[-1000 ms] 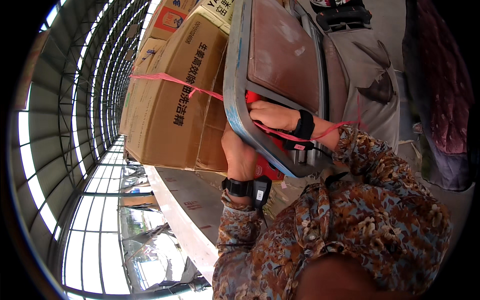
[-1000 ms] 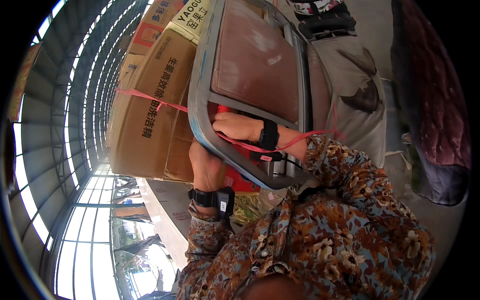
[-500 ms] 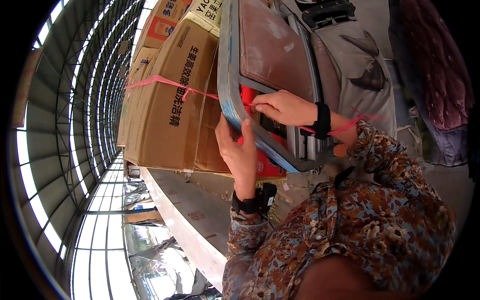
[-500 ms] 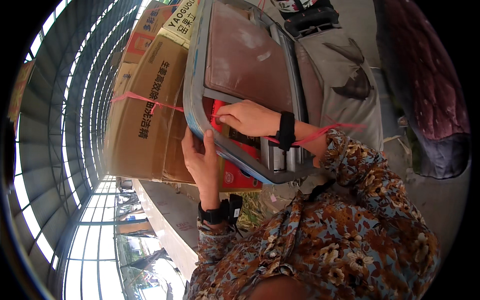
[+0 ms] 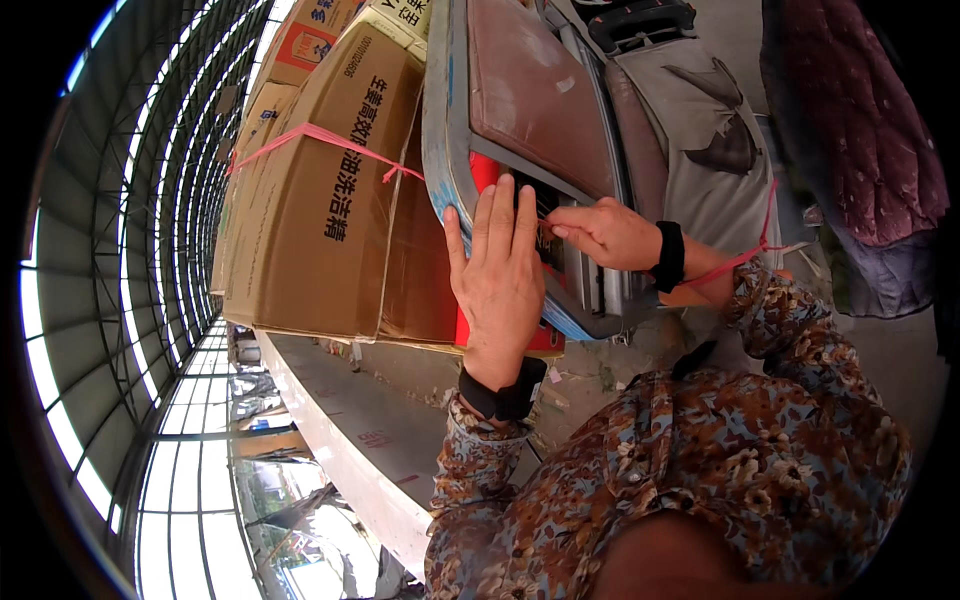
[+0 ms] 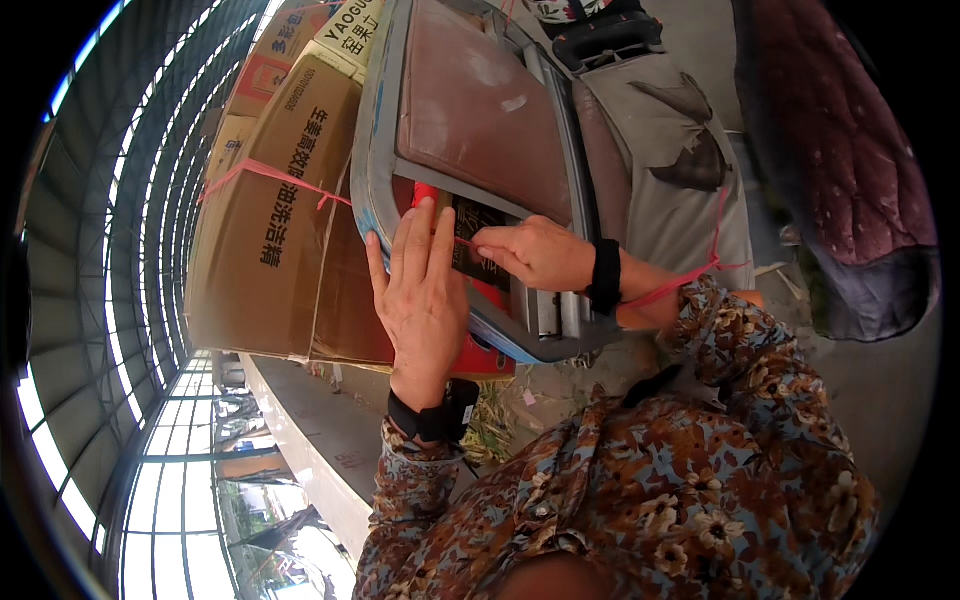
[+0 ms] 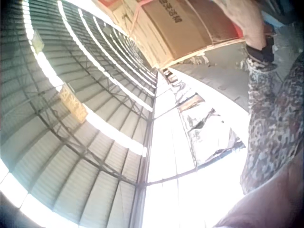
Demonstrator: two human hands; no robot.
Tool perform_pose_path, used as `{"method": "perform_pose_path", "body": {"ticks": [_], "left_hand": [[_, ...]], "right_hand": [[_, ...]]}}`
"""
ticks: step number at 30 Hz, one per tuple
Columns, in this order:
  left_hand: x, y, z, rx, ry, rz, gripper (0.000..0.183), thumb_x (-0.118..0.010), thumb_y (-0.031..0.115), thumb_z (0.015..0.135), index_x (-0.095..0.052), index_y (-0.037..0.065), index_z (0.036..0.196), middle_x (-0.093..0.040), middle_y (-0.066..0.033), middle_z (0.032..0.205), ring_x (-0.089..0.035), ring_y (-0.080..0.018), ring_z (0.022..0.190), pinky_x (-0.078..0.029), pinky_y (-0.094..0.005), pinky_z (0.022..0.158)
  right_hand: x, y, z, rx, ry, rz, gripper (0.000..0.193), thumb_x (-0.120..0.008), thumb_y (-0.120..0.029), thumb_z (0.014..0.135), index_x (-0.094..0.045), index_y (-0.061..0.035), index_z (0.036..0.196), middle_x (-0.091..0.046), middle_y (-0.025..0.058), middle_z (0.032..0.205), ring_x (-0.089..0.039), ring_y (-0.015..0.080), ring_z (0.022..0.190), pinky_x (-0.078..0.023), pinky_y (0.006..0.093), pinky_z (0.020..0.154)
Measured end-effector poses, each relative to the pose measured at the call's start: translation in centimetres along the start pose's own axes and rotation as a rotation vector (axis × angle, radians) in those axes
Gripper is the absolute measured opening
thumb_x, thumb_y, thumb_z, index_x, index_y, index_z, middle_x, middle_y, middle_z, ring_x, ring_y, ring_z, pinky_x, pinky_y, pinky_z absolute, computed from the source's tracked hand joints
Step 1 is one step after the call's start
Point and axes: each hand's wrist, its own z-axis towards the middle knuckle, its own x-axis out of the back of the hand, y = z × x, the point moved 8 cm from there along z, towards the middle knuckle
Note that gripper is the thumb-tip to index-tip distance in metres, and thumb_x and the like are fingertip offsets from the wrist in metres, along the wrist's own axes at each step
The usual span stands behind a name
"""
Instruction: The person secures a stack of cardboard boxes on the back of a three-wheeled cargo vehicle using red and blue plastic straps. They loop the straps over the boxes and tie them to the vehicle's frame to prevent movement during transport.
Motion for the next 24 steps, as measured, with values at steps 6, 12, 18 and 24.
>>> {"method": "perform_pose_path", "body": {"ticks": [6,12,18,24], "left_hand": [[-0.3,1.1,-0.3,0.054,-0.064,0.048,0.039,-0.064,0.009,0.076,-0.063,0.009,0.115,-0.058,-0.0037,0.125,-0.046,-0.0226,0.129,-0.023,-0.0526,0.114],[1.0,1.6,0.4,0.017,0.078,-0.028,0.021,-0.07,0.008,0.075,-0.068,0.008,0.096,-0.063,-0.0047,0.102,-0.059,-0.0237,0.107,-0.035,-0.0476,0.108],[3.7,-0.8,-1.0,0.051,0.301,-0.343,0.018,-0.069,0.002,0.077,-0.07,0.003,0.095,-0.068,-0.0086,0.091,-0.067,-0.0257,0.086,-0.049,-0.0436,0.097],[3.4,-2.6,-1.6,0.324,0.509,-0.534,0.01,-0.071,0.004,0.079,-0.072,0.003,0.089,-0.069,-0.0074,0.087,-0.064,-0.0248,0.082,-0.05,-0.0371,0.085]], "right_hand": [[0.6,0.3,-1.0,0.0,-0.07,0.068,0.017,-0.049,-0.017,0.096,-0.061,-0.0059,0.101,-0.065,0.0144,0.081,-0.063,0.0357,0.072,-0.049,0.0419,0.063],[1.1,-1.4,-1.0,-0.024,-0.107,0.104,0.017,-0.048,-0.016,0.096,-0.06,-0.0051,0.097,-0.062,0.0146,0.076,-0.061,0.0344,0.068,-0.046,0.0394,0.062],[1.6,-6.5,0.9,-0.096,-0.248,0.258,0.024,-0.046,-0.02,0.099,-0.061,-0.0022,0.092,-0.059,0.008,0.068,-0.057,0.0226,0.061,-0.044,0.0336,0.061],[0.6,-1.2,4.5,-0.32,-0.293,0.924,0.025,-0.041,-0.017,0.1,-0.058,0.0012,0.103,-0.06,0.0058,0.097,-0.057,0.0139,0.089,-0.046,0.029,0.085]]}}
